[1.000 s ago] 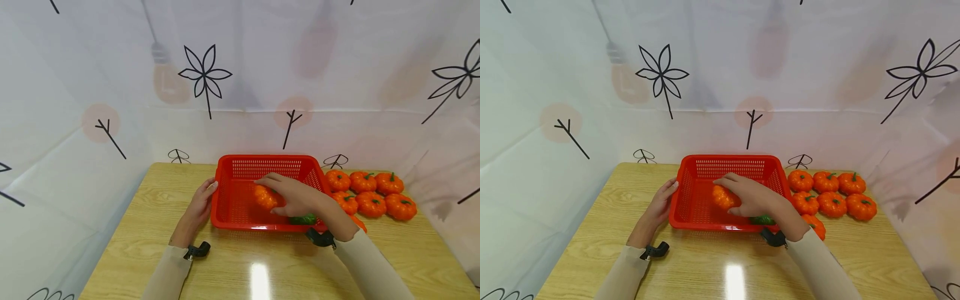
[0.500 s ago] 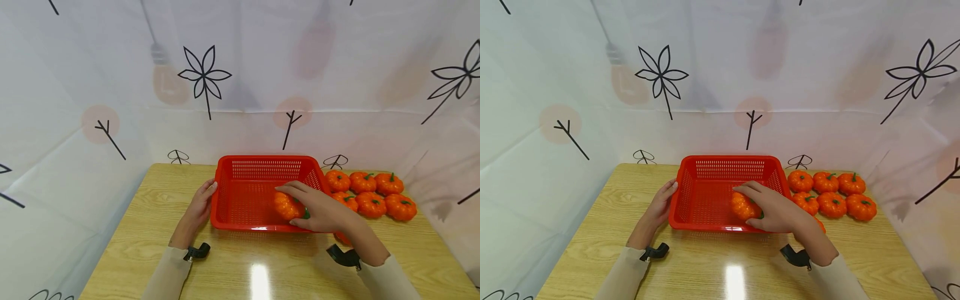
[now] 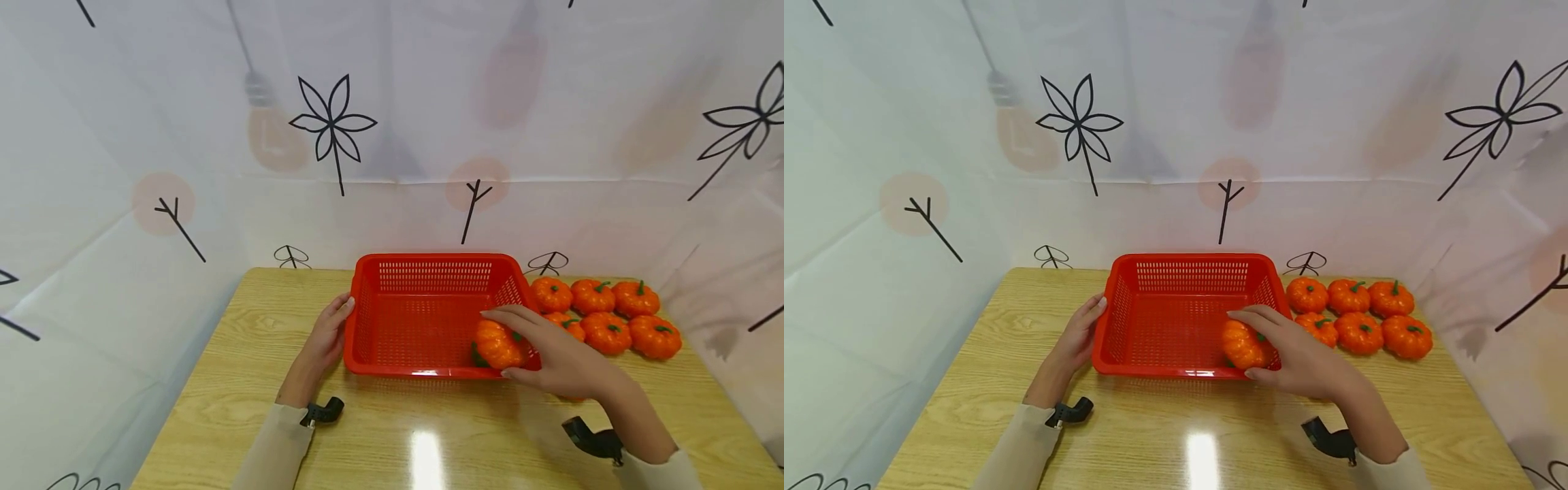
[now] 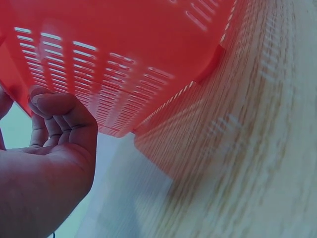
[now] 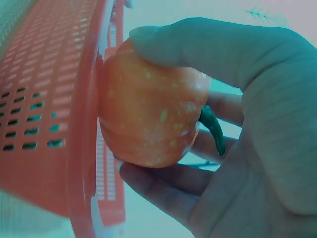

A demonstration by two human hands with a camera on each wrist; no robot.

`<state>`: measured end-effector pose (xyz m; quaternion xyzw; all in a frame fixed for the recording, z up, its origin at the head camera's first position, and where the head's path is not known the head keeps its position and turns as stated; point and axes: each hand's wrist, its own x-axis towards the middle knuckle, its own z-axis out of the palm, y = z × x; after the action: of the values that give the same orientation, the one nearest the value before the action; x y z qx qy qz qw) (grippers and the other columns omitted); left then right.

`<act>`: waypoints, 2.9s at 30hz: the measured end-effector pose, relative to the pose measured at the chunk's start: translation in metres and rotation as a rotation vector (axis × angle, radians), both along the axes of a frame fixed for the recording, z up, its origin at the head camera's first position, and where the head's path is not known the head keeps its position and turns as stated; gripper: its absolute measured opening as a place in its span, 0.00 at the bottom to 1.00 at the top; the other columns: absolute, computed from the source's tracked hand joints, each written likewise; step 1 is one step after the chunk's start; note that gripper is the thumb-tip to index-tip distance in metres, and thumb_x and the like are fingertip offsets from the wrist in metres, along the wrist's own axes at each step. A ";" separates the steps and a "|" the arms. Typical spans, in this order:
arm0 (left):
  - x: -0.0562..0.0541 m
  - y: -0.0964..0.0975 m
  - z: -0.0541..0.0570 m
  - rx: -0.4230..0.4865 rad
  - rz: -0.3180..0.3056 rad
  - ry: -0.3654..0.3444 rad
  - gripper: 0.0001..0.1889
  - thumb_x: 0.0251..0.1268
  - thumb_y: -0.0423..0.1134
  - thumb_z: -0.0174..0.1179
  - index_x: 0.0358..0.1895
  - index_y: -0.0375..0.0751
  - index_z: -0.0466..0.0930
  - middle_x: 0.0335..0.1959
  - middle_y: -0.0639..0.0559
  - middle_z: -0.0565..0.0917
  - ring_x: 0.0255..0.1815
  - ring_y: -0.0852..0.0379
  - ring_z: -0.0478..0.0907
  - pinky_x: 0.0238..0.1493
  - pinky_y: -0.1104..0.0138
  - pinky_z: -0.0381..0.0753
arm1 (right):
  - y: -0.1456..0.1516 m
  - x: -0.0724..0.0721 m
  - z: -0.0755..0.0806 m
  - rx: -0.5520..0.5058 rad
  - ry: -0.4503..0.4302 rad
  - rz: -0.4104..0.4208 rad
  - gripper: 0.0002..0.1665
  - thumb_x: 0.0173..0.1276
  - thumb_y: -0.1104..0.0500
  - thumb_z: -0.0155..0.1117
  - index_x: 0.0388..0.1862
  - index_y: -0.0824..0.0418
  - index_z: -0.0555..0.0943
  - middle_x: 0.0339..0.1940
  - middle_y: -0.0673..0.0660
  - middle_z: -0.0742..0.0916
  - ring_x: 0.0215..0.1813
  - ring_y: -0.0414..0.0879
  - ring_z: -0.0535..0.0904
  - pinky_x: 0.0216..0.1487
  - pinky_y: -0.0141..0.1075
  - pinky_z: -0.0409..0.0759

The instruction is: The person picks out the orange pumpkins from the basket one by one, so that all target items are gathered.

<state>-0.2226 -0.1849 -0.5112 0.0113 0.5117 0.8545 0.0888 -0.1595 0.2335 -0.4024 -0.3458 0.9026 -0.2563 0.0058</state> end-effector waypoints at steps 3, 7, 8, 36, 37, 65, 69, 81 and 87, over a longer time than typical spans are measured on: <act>0.001 0.000 0.000 -0.015 -0.010 0.016 0.16 0.87 0.41 0.52 0.67 0.37 0.69 0.56 0.45 0.80 0.54 0.54 0.81 0.53 0.66 0.86 | 0.007 0.002 0.000 -0.005 0.024 -0.013 0.52 0.62 0.57 0.83 0.81 0.42 0.68 0.77 0.51 0.75 0.74 0.60 0.74 0.65 0.64 0.80; 0.002 0.000 0.001 -0.026 -0.020 0.019 0.18 0.87 0.42 0.52 0.69 0.37 0.68 0.57 0.45 0.80 0.56 0.54 0.81 0.53 0.66 0.87 | 0.016 0.004 0.000 -0.002 0.076 -0.023 0.53 0.60 0.58 0.84 0.81 0.43 0.68 0.76 0.50 0.76 0.73 0.58 0.74 0.63 0.64 0.81; 0.002 0.000 0.001 -0.029 -0.020 0.018 0.19 0.87 0.43 0.52 0.69 0.37 0.67 0.58 0.44 0.80 0.56 0.53 0.80 0.53 0.66 0.87 | 0.018 0.005 -0.001 -0.004 0.087 -0.026 0.54 0.59 0.58 0.85 0.81 0.43 0.68 0.75 0.50 0.76 0.73 0.57 0.75 0.62 0.63 0.82; 0.000 -0.001 0.000 -0.043 -0.009 0.008 0.17 0.86 0.41 0.53 0.68 0.38 0.69 0.56 0.45 0.81 0.53 0.54 0.81 0.52 0.67 0.87 | 0.075 0.015 -0.004 -0.107 0.164 -0.148 0.59 0.53 0.61 0.89 0.82 0.45 0.69 0.74 0.49 0.79 0.71 0.26 0.67 0.62 0.12 0.62; 0.000 -0.001 0.000 -0.045 -0.009 0.007 0.17 0.86 0.42 0.53 0.68 0.38 0.69 0.56 0.46 0.81 0.53 0.54 0.82 0.52 0.66 0.87 | 0.078 0.015 -0.005 -0.109 0.163 -0.152 0.60 0.52 0.61 0.89 0.82 0.45 0.68 0.74 0.50 0.78 0.71 0.26 0.66 0.62 0.11 0.61; 0.000 -0.002 0.002 -0.047 -0.020 0.010 0.19 0.86 0.42 0.53 0.70 0.37 0.67 0.59 0.43 0.79 0.55 0.53 0.80 0.53 0.66 0.87 | 0.137 0.002 -0.025 0.050 0.146 -0.302 0.54 0.51 0.63 0.89 0.76 0.59 0.71 0.65 0.66 0.76 0.60 0.66 0.74 0.47 0.54 0.80; 0.001 -0.002 0.002 -0.048 -0.015 0.000 0.19 0.86 0.43 0.54 0.70 0.38 0.68 0.61 0.42 0.78 0.56 0.52 0.80 0.54 0.67 0.87 | 0.144 0.001 -0.030 0.046 0.173 -0.321 0.53 0.48 0.64 0.89 0.72 0.62 0.73 0.63 0.67 0.77 0.58 0.66 0.75 0.53 0.36 0.73; 0.002 -0.002 0.003 -0.042 -0.010 0.005 0.19 0.86 0.42 0.54 0.70 0.37 0.68 0.60 0.43 0.79 0.55 0.53 0.80 0.54 0.66 0.87 | 0.155 0.003 -0.033 0.147 -0.077 -0.376 0.50 0.52 0.60 0.86 0.69 0.73 0.69 0.62 0.80 0.72 0.59 0.78 0.72 0.53 0.74 0.73; 0.000 -0.001 0.000 -0.026 -0.021 0.022 0.17 0.86 0.41 0.53 0.68 0.37 0.69 0.57 0.45 0.81 0.54 0.53 0.81 0.52 0.66 0.87 | 0.158 0.004 -0.041 0.168 -0.134 -0.378 0.51 0.52 0.59 0.87 0.68 0.73 0.68 0.61 0.81 0.72 0.56 0.77 0.73 0.50 0.73 0.77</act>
<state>-0.2225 -0.1864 -0.5109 0.0251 0.5238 0.8465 0.0922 -0.1557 0.3919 -0.4431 -0.1510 0.9672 -0.1989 0.0463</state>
